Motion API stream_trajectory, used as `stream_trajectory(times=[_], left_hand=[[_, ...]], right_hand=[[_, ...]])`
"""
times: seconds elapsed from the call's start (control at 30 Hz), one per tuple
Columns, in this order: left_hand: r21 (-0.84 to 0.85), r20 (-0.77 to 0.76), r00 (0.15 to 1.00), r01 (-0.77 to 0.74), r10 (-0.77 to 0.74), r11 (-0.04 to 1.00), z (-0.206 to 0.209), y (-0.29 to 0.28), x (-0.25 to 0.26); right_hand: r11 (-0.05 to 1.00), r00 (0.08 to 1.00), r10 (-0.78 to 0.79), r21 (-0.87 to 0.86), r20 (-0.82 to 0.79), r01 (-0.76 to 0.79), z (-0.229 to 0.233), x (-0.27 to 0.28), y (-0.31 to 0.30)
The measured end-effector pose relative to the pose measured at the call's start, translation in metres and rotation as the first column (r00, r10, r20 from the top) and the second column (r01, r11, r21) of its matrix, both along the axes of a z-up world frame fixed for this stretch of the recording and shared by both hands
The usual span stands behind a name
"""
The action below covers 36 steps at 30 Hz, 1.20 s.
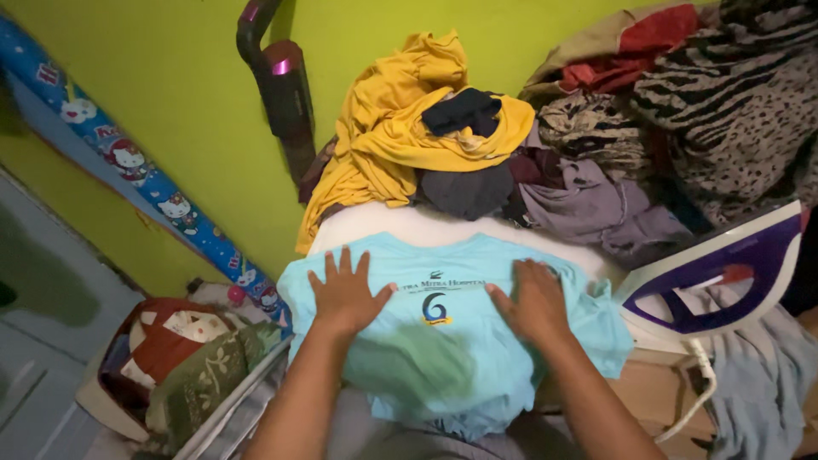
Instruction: The person irons a light blue t-shirt on a makeshift ironing board, smoothing it out and using a purple iron. They then pick up a yellow t-shirt from a pile of clothes and prepare to iron it.
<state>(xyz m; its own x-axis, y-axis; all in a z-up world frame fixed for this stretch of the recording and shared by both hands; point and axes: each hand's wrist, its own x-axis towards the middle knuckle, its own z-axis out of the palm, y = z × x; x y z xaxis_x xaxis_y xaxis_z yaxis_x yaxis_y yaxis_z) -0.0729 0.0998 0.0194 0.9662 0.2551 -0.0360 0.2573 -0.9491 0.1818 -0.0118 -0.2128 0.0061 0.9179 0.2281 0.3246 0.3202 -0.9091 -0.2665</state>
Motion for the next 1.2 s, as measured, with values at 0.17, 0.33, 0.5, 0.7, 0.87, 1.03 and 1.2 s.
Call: stream_trajectory(times=[0.17,0.33,0.5,0.7,0.87,1.03,1.2], left_hand=[[0.017,0.051,0.996,0.078,-0.078,0.997,-0.003,-0.007,0.025],[0.002,0.082,0.986,0.147,-0.147,0.989,-0.008,-0.015,0.060],[0.020,0.189,0.961,0.203,-0.203,0.979,-0.011,-0.021,0.088],[0.038,0.175,0.946,0.271,-0.273,0.962,-0.008,-0.015,0.106],[0.047,0.194,0.933,0.298,-0.302,0.953,-0.009,-0.010,0.113],[0.154,0.291,0.908,0.267,-0.302,0.951,-0.005,-0.021,0.106],[0.131,0.389,0.898,0.166,-0.205,0.977,-0.001,-0.024,0.066]], right_hand=[[0.988,0.993,-0.069,-0.131,0.094,0.081,-0.011,0.034,-0.020],[0.965,0.980,-0.182,-0.175,0.083,0.194,-0.010,0.062,-0.034],[0.906,0.937,-0.347,-0.273,-0.037,0.325,-0.001,0.075,-0.037],[0.917,0.947,-0.318,-0.236,0.049,0.320,-0.011,0.076,-0.042],[0.916,0.945,-0.290,-0.243,0.153,0.320,-0.020,0.086,-0.045],[0.918,0.946,-0.302,-0.231,0.120,0.323,-0.024,0.088,-0.046],[0.905,0.943,-0.332,-0.272,0.030,0.328,-0.025,0.090,-0.046]])
